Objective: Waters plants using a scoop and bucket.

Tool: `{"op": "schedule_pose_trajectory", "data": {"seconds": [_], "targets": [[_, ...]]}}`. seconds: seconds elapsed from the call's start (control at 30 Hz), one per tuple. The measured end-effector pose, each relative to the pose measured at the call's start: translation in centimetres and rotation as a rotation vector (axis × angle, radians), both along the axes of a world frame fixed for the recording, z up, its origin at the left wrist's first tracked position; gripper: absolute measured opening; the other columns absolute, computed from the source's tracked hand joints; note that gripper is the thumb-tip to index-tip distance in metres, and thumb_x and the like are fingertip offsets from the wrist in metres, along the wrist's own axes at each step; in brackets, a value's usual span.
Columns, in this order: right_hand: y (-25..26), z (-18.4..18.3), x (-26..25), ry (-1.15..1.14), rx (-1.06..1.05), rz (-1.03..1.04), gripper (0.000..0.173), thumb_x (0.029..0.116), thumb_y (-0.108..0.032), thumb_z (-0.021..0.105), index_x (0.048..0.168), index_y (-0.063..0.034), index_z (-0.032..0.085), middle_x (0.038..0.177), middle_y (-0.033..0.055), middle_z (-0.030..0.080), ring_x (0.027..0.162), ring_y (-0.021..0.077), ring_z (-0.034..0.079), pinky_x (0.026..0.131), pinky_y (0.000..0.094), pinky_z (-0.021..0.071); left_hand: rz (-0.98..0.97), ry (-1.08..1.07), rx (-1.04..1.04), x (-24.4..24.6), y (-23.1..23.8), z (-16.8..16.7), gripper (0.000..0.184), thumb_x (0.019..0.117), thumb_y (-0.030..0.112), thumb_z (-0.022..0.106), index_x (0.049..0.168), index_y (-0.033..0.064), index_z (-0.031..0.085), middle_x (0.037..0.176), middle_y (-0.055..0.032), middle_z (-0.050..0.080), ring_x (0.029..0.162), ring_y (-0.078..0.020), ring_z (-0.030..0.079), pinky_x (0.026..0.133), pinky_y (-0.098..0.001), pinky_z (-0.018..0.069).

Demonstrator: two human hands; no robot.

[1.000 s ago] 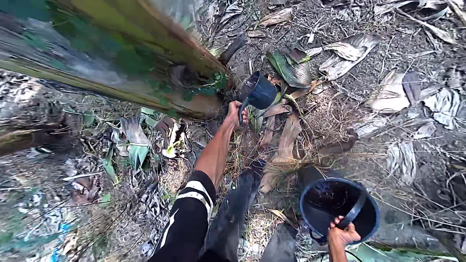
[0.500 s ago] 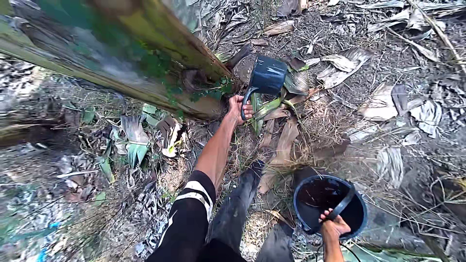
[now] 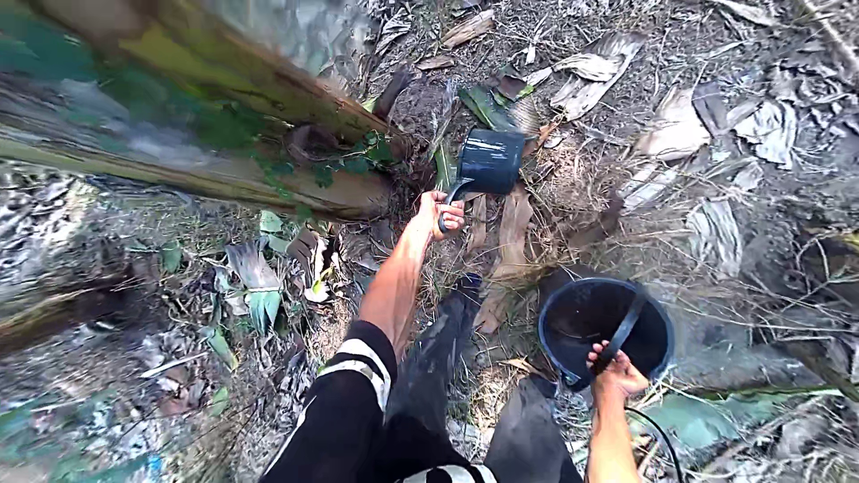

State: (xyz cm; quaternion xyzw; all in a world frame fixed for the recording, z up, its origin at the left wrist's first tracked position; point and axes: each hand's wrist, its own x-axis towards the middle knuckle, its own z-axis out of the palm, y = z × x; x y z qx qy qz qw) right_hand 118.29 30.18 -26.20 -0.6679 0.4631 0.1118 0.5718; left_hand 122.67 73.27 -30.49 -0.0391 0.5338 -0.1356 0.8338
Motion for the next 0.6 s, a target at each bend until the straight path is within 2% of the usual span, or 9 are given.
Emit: {"op": "schedule_pose_trajectory", "data": {"seconds": [0.07,0.1,0.17,0.2,0.27,0.33,0.4,0.5,0.6], "targets": [[-1.1,0.7,-0.4,0.019,0.012,0.055,0.041,0.109,-0.011,0.02,0.101,0.0036,0.057,0.067,-0.0005,0.07,0.054,0.0078,0.067,0.05,0.0224,0.0561,-0.06,-0.015,0.099,-0.9,-2.0,0.7,0.045,0.1011,0.04,0.022,0.07,0.0177,0.047,0.051,0.0077,0.04,0.036,-0.0009,0.036,0.034,-0.015,0.0294],[-1.6,1.0,-0.5,0.088,0.061,0.061,0.043,0.1098,-0.013,0.019,0.102,0.0039,0.057,0.067,-0.0004,0.069,0.055,0.0082,0.067,0.051,0.023,0.0559,-0.16,-0.023,0.245,-1.5,-3.2,1.5,0.045,0.1012,0.04,0.022,0.072,0.018,0.048,0.051,0.0076,0.041,0.037,-0.0016,0.037,0.036,-0.0163,0.031],[-2.8,1.3,0.0,0.27,0.192,0.071,0.049,0.1071,-0.019,0.011,0.095,-0.001,0.056,0.061,-0.0026,0.062,0.05,0.0072,0.06,0.048,0.0229,0.051,-0.53,-0.026,0.682,-3.0,-6.4,4.3,0.04,0.105,0.035,0.024,0.081,0.0168,0.05,0.054,0.0061,0.043,0.039,-0.0048,0.039,0.038,-0.0206,0.0368],[-3.8,1.5,0.2,0.346,0.236,0.074,0.051,0.1064,-0.021,0.009,0.093,-0.002,0.054,0.059,-0.0025,0.056,0.048,0.0078,0.054,0.047,0.0239,0.0481,-0.733,-0.033,0.889,-4.2,-8.6,5.4,0.035,0.1068,0.032,0.031,0.089,0.0137,0.055,0.057,0.0051,0.049,0.042,-0.005,0.044,0.04,-0.0209,0.0417],[-5.3,1.4,0.8,0.395,0.258,-0.018,0.05,0.1075,-0.024,0.009,0.085,-0.0062,0.049,0.053,-0.0041,0.043,0.04,0.006,0.04,0.039,0.0209,0.0367,-1.193,-0.045,1.186,-6.4,-13.5,8.0,0.03,0.1056,0.025,0.042,0.108,0.0015,0.061,0.069,-0.0035,0.056,0.052,-0.0134,0.052,0.051,-0.0326,0.0478],[-7.2,1.1,0.8,0.328,0.233,-0.153,0.048,0.1078,-0.022,0.013,0.08,-0.0069,0.049,0.05,-0.0051,0.039,0.036,0.0037,0.033,0.035,0.0184,0.0287,-1.638,-0.061,1.242,-8.5,-19.0,11.9,0.034,0.1067,0.024,0.049,0.122,-0.0033,0.061,0.085,-0.0196,0.065,0.071,-0.0332,0.064,0.069,-0.0544,0.0538],[-9.5,1.4,0.8,0.275,0.24,-0.178,0.043,0.1077,-0.017,0.018,0.087,-0.004,0.053,0.054,-0.0045,0.042,0.038,0.0029,0.035,0.037,0.0178,0.0301,-1.908,-0.142,1.219,-9.9,-25.2,15.0,0.035,0.1058,0.025,0.052,0.126,-0.0004,0.062,0.093,-0.025,0.069,0.087,-0.0437,0.069,0.081,-0.0652,0.0527],[-12.1,3.6,0.6,0.301,0.247,-0.115,0.032,0.1067,-0.01,0.025,0.098,-0.0013,0.055,0.062,-0.0036,0.042,0.045,0.004,0.035,0.042,0.0195,0.0312,-2.229,-0.346,1.157,-9.5,-34.3,16.6,0.04,0.104,0.027,0.048,0.132,0.0016,0.061,0.106,-0.027,0.07,0.103,-0.0472,0.068,0.088,-0.0666,0.0506],[-13.5,8.1,-1.5,0.285,0.268,-0.11,0.028,0.1031,-0.003,0.03,0.093,-0.0008,0.056,0.063,-0.0033,0.043,0.047,0.0043,0.037,0.044,0.0198,0.0324,-2.469,-0.554,1.148,-8.6,-41.5,14.2,0.046,0.1018,0.024,0.049,0.14,-0.001,0.053,0.119,-0.0274,0.067,0.11,-0.0452,0.067,0.091,-0.0612,0.0522]]}}
